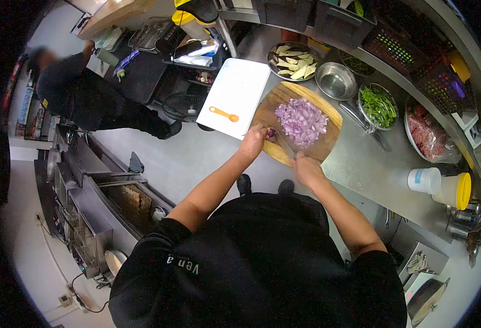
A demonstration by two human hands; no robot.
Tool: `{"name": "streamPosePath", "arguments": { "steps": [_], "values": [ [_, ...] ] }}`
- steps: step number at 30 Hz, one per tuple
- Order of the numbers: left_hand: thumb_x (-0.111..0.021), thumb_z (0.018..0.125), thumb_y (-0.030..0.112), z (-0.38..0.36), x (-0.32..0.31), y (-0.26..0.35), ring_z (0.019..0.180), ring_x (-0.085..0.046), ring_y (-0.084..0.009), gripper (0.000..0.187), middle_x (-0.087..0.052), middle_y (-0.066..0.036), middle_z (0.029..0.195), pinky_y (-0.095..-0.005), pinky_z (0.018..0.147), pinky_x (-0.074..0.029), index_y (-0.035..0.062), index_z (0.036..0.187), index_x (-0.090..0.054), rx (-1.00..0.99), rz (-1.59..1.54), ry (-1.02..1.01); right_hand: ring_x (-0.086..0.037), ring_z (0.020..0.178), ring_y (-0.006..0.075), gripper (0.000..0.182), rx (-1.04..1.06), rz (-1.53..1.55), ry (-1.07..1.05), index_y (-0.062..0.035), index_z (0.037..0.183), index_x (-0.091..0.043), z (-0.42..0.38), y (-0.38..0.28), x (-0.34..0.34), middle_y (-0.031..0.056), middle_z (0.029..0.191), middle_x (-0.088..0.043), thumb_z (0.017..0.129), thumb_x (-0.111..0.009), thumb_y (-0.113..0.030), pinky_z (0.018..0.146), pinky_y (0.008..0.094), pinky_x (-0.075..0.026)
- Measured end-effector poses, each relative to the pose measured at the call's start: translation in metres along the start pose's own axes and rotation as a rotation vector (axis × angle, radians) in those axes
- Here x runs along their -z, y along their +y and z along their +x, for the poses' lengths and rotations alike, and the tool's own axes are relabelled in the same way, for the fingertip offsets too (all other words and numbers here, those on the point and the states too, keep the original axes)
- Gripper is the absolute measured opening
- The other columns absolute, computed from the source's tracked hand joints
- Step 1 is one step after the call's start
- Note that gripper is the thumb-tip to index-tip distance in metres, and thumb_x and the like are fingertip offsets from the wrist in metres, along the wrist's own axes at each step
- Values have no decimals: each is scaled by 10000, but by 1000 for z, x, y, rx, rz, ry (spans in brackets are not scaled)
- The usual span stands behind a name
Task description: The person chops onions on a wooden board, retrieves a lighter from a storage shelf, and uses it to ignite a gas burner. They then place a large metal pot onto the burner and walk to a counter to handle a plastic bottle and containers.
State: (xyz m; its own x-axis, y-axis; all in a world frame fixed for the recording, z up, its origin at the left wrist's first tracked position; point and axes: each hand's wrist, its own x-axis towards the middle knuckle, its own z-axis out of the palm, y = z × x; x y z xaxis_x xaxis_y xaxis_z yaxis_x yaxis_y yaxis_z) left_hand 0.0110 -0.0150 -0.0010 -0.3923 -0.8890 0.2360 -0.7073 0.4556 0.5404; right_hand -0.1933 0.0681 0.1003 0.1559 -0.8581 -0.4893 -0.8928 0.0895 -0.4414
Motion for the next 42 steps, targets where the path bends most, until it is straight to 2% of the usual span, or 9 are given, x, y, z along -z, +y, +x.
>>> {"name": "streamPosePath", "arguments": {
  "steps": [5, 7, 14, 16, 23, 25, 34, 39, 42],
  "values": [
    [-532, 798, 33, -1, -2, -4, 917, -583, -332, 201, -599, -154, 943, -395, 782, -484, -3, 953, -655, -26, -30, 8, -593, 921, 474, 362, 9, 11, 7, 78, 1038, -488, 13, 1, -11, 337, 921, -610, 959, -428, -270, 829, 531, -435],
    [-552, 780, 14, -1, 2, 2, 805, -590, -344, 84, -589, -167, 842, -401, 705, -481, -17, 795, -629, -9, -75, 80, -592, 923, 474, 361, 11, 13, 7, 78, 1046, -487, 10, -1, -4, 339, 922, -608, 960, -426, -267, 828, 531, -435],
    [-544, 779, 4, -2, 7, 7, 797, -594, -354, 78, -584, -177, 830, -409, 695, -484, -24, 781, -617, -21, -81, 118, -597, 906, 475, 364, 5, -29, 2, 81, 1055, -490, -5, -3, 6, 338, 908, -610, 963, -419, -264, 818, 527, -448],
    [-534, 779, 14, -2, 5, 4, 935, -597, -336, 146, -616, -153, 1003, -392, 794, -493, -1, 866, -650, 28, -3, -13, -599, 899, 477, 370, 12, -27, -1, 84, 1055, -490, -4, -4, 3, 337, 902, -612, 963, -420, -267, 816, 528, -449],
    [-542, 772, 11, -2, 5, 3, 912, -596, -344, 147, -612, -155, 975, -400, 775, -495, -9, 870, -649, 32, -30, -26, -597, 900, 481, 360, 30, -18, 16, 93, 996, -497, 1, -6, 0, 347, 903, -607, 958, -436, -260, 822, 527, -448],
    [-552, 787, 13, -3, 2, 3, 811, -599, -359, 74, -581, -175, 827, -417, 701, -484, -12, 789, -621, -49, -71, 105, -596, 901, 481, 356, 26, -7, 17, 93, 992, -498, 6, -3, -12, 349, 906, -606, 956, -439, -257, 824, 526, -448],
    [-532, 789, 5, -3, 5, 3, 835, -610, -347, 112, -604, -183, 887, -408, 719, -498, -9, 805, -642, -5, -69, 98, -592, 928, 482, 374, 6, -17, 7, 91, 1040, -487, 1, -4, 0, 354, 920, -602, 953, -439, -269, 844, 528, -439],
    [-507, 792, 44, -19, -26, -23, 894, -601, -335, 175, -598, -172, 924, -424, 786, -486, 20, 895, -645, -29, -197, 49, -587, 742, 507, 314, 191, -12, 124, 55, 997, -492, 10, 23, -24, 321, 770, -601, 940, -473, -253, 703, 572, -448],
    [-489, 823, 58, -10, -25, -21, 857, -602, -354, 154, -588, -196, 857, -431, 764, -487, 4, 747, -612, -36, -143, 169, -599, 761, 493, 334, 182, -59, 158, 62, 939, -517, 22, 31, -37, 318, 786, -609, 925, -493, -271, 707, 572, -453]
  ]
}}
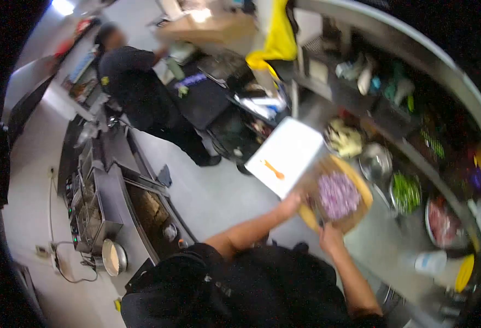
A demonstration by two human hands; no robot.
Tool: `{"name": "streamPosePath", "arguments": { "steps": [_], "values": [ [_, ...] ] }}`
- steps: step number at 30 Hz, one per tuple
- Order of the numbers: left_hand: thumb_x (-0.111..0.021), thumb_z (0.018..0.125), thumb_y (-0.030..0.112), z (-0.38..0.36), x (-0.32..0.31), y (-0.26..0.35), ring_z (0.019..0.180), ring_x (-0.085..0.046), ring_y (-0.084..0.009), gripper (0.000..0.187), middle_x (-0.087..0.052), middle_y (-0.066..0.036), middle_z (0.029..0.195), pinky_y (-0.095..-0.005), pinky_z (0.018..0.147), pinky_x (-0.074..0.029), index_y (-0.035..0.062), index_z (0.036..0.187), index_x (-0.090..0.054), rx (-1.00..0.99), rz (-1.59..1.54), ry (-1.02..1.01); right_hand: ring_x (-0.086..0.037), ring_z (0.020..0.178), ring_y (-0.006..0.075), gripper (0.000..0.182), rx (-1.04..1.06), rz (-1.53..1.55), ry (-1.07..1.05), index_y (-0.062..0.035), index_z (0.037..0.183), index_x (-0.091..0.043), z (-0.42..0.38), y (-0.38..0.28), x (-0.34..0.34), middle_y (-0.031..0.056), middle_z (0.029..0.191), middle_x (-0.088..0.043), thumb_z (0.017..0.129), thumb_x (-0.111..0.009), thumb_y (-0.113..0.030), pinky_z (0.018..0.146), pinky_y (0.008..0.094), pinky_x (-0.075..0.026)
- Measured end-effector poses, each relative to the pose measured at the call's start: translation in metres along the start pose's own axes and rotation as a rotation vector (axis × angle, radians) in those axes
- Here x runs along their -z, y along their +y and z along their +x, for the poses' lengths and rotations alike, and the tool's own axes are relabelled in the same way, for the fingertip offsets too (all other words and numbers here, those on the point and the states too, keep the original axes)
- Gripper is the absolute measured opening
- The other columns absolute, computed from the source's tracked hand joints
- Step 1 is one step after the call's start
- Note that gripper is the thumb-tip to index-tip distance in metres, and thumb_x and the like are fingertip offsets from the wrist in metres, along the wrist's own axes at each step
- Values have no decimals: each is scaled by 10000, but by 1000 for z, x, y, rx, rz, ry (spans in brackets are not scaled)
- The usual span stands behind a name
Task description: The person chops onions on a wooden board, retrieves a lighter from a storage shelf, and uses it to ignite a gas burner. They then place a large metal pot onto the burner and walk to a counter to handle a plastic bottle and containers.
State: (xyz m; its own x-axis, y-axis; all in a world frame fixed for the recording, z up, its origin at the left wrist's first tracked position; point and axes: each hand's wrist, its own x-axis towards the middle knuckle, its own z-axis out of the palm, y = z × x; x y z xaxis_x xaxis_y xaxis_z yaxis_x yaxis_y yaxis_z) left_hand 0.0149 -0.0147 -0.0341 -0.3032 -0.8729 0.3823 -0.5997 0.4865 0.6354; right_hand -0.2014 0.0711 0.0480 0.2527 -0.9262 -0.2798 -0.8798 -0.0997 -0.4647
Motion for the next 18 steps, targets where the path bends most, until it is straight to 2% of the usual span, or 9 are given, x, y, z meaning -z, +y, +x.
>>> {"name": "streamPosePath", "arguments": {
  "steps": [1, 2, 4, 7, 12, 13, 16, 17, 18],
  "values": [
    [-485, 831, 66, 2, 11, 16, 840, -602, -362, 166, -583, -201, 847, -430, 747, -494, -7, 752, -612, 119, 43, -74, -604, 768, 488, 347, -48, -35, -61, 64, 922, -524, 2, -6, 0, 329, 821, -610, 927, -483, -280, 727, 560, -460],
    [-480, 848, 78, 5, 25, 24, 837, -604, -363, 170, -576, -206, 863, -431, 732, -497, -14, 778, -605, 100, 35, -160, -603, 795, 492, 355, -134, 60, -127, 68, 935, -525, 5, -9, -2, 335, 850, -611, 926, -482, -285, 752, 543, -462],
    [-502, 818, 78, 5, 20, 21, 839, -612, -360, 144, -572, -204, 882, -428, 730, -507, -15, 807, -611, 96, 59, -78, -595, 854, 497, 368, -128, 21, -116, 75, 963, -525, 4, -25, 11, 344, 880, -609, 928, -484, -289, 789, 529, -460],
    [-513, 808, 69, 5, 21, 14, 849, -617, -354, 135, -573, -195, 911, -421, 729, -513, -16, 821, -617, 24, 136, -120, -592, 878, 496, 370, -115, -23, -94, 78, 987, -522, -3, -30, 22, 353, 897, -604, 930, -482, -285, 801, 527, -457],
    [-529, 803, 63, 3, 23, 17, 891, -619, -355, 120, -572, -185, 970, -418, 743, -517, -19, 838, -609, 105, 133, -182, -592, 893, 493, 390, -88, -47, -119, 92, 1044, -513, -11, -38, 44, 355, 907, -603, 934, -470, -280, 807, 526, -459],
    [-527, 809, 65, 1, 25, 21, 879, -619, -364, 119, -576, -178, 984, -422, 746, -514, -19, 850, -600, 91, 53, -99, -593, 891, 493, 401, -85, -63, -127, 99, 1056, -511, -11, -36, 42, 354, 907, -605, 934, -467, -281, 807, 525, -460],
    [-519, 819, 68, 2, 25, 19, 870, -619, -367, 117, -580, -175, 965, -430, 745, -507, -23, 842, -588, 72, 68, -121, -598, 877, 492, 428, -71, -101, -128, 118, 1079, -506, -9, -32, 40, 352, 898, -608, 935, -463, -284, 806, 521, -464],
    [-503, 830, 74, -1, 6, 5, 869, -619, -364, 125, -580, -185, 926, -433, 733, -500, -30, 817, -572, 82, -12, -23, -600, 870, 491, 422, -71, -106, -122, 114, 1072, -507, -8, -31, 39, 351, 892, -609, 936, -463, -282, 803, 521, -466],
    [-503, 830, 74, -3, 7, 9, 869, -619, -364, 125, -580, -185, 926, -433, 733, -500, -30, 817, -572, 86, -21, -32, -602, 863, 491, 415, -76, -108, -119, 111, 1066, -508, -10, -30, 37, 350, 887, -610, 936, -463, -281, 800, 520, -468]
  ]
}}
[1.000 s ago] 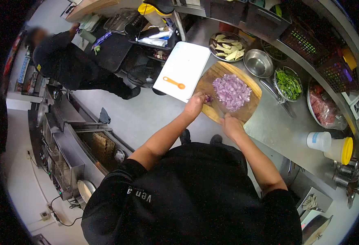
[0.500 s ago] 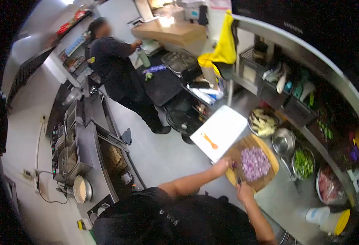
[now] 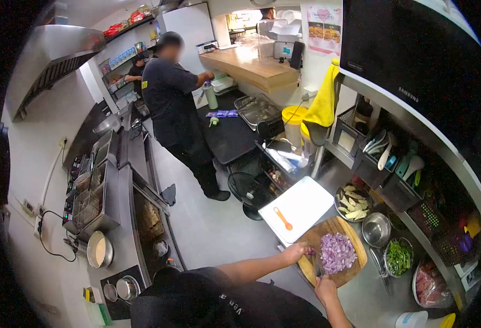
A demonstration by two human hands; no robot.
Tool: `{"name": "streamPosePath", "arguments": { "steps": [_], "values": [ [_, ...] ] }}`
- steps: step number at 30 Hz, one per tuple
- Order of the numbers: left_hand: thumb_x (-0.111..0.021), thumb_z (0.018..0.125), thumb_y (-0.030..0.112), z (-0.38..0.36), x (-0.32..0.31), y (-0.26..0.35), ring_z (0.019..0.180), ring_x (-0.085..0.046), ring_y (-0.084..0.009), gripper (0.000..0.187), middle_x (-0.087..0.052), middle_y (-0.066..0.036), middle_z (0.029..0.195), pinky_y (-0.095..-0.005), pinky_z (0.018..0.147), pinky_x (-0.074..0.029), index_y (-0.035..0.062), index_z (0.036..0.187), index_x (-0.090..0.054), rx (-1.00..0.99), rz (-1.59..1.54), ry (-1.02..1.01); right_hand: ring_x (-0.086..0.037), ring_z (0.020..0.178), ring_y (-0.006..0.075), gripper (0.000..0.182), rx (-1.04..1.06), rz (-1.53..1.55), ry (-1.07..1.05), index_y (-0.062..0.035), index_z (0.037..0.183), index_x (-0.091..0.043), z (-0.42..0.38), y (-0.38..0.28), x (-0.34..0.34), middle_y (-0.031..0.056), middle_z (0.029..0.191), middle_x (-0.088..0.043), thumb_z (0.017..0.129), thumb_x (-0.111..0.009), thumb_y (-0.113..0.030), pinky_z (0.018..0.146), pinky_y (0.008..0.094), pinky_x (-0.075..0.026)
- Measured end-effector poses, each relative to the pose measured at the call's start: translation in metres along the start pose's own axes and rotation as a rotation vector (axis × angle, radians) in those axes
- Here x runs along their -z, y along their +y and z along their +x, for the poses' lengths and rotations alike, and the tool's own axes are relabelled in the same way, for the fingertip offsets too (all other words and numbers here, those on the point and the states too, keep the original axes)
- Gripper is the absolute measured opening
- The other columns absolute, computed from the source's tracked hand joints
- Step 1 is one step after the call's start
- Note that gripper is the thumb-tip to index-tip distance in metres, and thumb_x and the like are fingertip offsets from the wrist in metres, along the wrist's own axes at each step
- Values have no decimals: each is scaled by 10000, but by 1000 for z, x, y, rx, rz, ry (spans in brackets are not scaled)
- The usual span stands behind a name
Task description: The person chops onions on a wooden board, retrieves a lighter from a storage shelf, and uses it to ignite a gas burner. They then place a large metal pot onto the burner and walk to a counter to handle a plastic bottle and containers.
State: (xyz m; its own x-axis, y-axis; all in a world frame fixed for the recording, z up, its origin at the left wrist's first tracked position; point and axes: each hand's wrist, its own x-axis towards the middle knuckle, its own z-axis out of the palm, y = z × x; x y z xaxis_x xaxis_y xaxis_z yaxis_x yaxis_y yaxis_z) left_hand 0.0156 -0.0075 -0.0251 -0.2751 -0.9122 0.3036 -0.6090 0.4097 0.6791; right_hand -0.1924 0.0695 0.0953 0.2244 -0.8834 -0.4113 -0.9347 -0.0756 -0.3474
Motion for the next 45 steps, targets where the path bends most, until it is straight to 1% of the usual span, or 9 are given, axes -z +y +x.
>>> {"name": "streamPosePath", "arguments": {
  "steps": [9, 12, 17, 30, 32, 34, 36, 37, 45],
  "values": [
    [-493, 779, 79, -4, 1, -10, 882, -581, -389, 194, -576, -224, 885, -466, 788, -467, -22, 889, -616, -16, 22, -121, -580, 792, 516, 349, 15, 133, 73, 55, 948, -511, 8, 11, -17, 353, 831, -594, 930, -480, -291, 743, 570, -443],
    [-496, 842, 164, 0, -4, -13, 865, -588, -359, 226, -586, -209, 850, -437, 763, -472, -9, 807, -636, -34, -310, -6, -585, 819, 507, 341, 11, 148, 56, 49, 963, -503, 8, 12, -17, 344, 837, -600, 940, -466, -289, 758, 568, -438],
    [-556, 811, 39, 9, 20, 17, 768, -623, -333, 104, -595, -168, 812, -405, 661, -517, 4, 832, -652, -75, 146, -61, -579, 939, 479, 356, -62, 164, -11, 81, 998, -507, 3, -5, -6, 343, 950, -598, 942, -464, -268, 836, 514, -445],
    [-512, 806, 19, 11, 12, 11, 800, -602, -348, 114, -587, -169, 843, -402, 700, -494, -2, 816, -624, -41, 93, -52, -596, 865, 487, 349, -97, 169, -3, 61, 954, -515, 0, -2, 5, 342, 881, -608, 945, -454, -282, 802, 537, -448],
    [-498, 859, 31, 11, 12, 10, 790, -609, -340, 119, -601, -160, 838, -410, 692, -497, -17, 836, -604, -84, -4, 17, -593, 845, 489, 344, -51, 131, 36, 56, 958, -511, -4, -5, 5, 338, 861, -606, 945, -457, -284, 781, 548, -445],
    [-436, 870, 37, 0, 6, -5, 848, -598, -321, 168, -593, -170, 858, -411, 749, -485, -10, 875, -598, -64, -456, 16, -588, 814, 497, 342, 14, 164, 107, 54, 962, -511, 2, 6, -16, 329, 839, -606, 941, -465, -285, 751, 559, -445],
    [-441, 803, 16, 2, 13, 1, 951, -576, -326, 196, -591, -202, 972, -389, 832, -471, -33, 912, -596, -83, 0, -95, -580, 790, 514, 344, 56, 128, 96, 50, 972, -511, 5, 13, -23, 336, 835, -599, 938, -471, -291, 730, 562, -451],
    [-454, 796, 31, 1, 3, -5, 897, -593, -357, 173, -595, -189, 895, -433, 793, -483, -15, 807, -620, -146, 33, 36, -586, 811, 514, 350, 35, 136, 87, 57, 975, -508, 2, 9, -19, 349, 848, -596, 940, -468, -289, 750, 558, -453],
    [-447, 896, 152, 1, -3, -11, 872, -594, -379, 219, -566, -196, 875, -451, 741, -484, -18, 871, -583, -38, -11, -7, -590, 885, 507, 378, -89, 51, -34, 70, 1024, -522, 10, -12, -14, 344, 910, -610, 948, -452, -293, 803, 534, -460]
  ]
}}
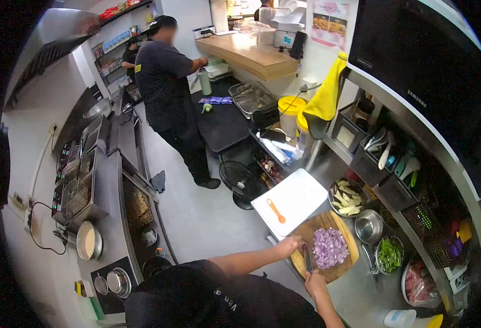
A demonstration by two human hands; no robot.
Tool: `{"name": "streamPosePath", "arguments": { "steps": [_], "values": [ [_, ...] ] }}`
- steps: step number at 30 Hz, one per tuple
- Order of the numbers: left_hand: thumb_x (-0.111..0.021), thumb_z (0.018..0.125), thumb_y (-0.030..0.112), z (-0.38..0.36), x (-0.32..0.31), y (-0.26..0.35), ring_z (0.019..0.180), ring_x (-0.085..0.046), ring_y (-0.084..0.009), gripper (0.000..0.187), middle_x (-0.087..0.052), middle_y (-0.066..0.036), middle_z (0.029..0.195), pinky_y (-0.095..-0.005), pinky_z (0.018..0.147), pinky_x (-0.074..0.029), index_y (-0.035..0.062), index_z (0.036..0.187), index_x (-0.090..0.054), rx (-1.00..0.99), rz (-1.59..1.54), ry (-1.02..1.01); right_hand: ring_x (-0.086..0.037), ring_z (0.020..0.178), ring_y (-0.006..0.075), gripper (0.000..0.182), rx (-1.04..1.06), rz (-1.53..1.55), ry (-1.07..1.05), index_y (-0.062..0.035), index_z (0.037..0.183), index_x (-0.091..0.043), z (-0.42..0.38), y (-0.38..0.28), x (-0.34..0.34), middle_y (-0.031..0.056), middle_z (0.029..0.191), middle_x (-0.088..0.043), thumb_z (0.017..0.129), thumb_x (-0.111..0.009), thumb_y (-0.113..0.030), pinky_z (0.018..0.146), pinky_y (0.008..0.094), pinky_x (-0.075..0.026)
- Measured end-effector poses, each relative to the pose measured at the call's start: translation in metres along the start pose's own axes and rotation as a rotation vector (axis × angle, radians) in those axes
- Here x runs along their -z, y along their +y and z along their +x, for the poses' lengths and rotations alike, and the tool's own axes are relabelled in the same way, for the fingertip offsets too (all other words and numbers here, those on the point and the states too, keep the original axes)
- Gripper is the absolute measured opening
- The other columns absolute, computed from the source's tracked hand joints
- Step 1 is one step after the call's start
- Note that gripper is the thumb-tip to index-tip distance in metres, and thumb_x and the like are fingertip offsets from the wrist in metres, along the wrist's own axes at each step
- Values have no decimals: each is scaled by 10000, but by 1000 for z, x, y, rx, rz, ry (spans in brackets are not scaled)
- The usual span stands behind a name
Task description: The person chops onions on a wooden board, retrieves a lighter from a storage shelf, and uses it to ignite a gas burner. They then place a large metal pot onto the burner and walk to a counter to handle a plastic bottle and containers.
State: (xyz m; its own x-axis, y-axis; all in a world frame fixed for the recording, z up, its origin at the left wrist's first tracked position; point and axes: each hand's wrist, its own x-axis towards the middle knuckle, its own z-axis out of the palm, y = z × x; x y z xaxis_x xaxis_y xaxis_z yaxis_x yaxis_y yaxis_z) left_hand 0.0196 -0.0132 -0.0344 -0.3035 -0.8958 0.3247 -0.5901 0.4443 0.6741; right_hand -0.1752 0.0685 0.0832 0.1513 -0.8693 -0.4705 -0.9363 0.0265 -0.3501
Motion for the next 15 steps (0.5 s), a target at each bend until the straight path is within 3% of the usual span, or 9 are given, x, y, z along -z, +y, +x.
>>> {"name": "streamPosePath", "arguments": {
  "steps": [3, 5, 9, 11, 15],
  "values": [
    [-426, 917, 196, -4, -12, -15, 884, -594, -395, 251, -553, -208, 938, -464, 733, -482, -14, 925, -564, -15, -62, -14, -593, 895, 500, 378, -28, -20, -2, 63, 1009, -527, 8, 3, -9, 341, 913, -613, 951, -445, -302, 816, 527, -459],
    [-433, 911, 177, -1, 2, -1, 901, -589, -392, 235, -550, -204, 953, -455, 736, -487, -21, 930, -559, 84, 18, -105, -595, 895, 498, 378, -48, 18, -26, 60, 1000, -528, 7, 4, -10, 341, 910, -614, 952, -443, -306, 819, 525, -458],
    [-424, 910, 157, -1, 10, 8, 904, -590, -385, 232, -557, -200, 944, -440, 743, -496, -33, 934, -555, 107, -29, -64, -593, 891, 496, 381, 21, -19, 49, 64, 987, -518, -11, -4, 10, 342, 897, -614, 952, -449, -310, 815, 528, -455],
    [-454, 877, 126, -1, 18, 14, 907, -592, -374, 202, -561, -197, 945, -427, 752, -503, -36, 928, -562, -43, 12, -34, -591, 891, 498, 387, 25, -19, 65, 69, 986, -515, -17, -4, 14, 343, 892, -613, 951, -451, -311, 815, 530, -453],
    [-486, 835, 102, 1, 29, 22, 907, -590, -362, 173, -562, -196, 950, -424, 764, -496, -30, 908, -571, -42, -8, -38, -584, 876, 511, 388, 23, -9, 49, 72, 998, -512, -16, -3, 14, 358, 893, -600, 948, -457, -309, 805, 538, -450]
  ]
}}
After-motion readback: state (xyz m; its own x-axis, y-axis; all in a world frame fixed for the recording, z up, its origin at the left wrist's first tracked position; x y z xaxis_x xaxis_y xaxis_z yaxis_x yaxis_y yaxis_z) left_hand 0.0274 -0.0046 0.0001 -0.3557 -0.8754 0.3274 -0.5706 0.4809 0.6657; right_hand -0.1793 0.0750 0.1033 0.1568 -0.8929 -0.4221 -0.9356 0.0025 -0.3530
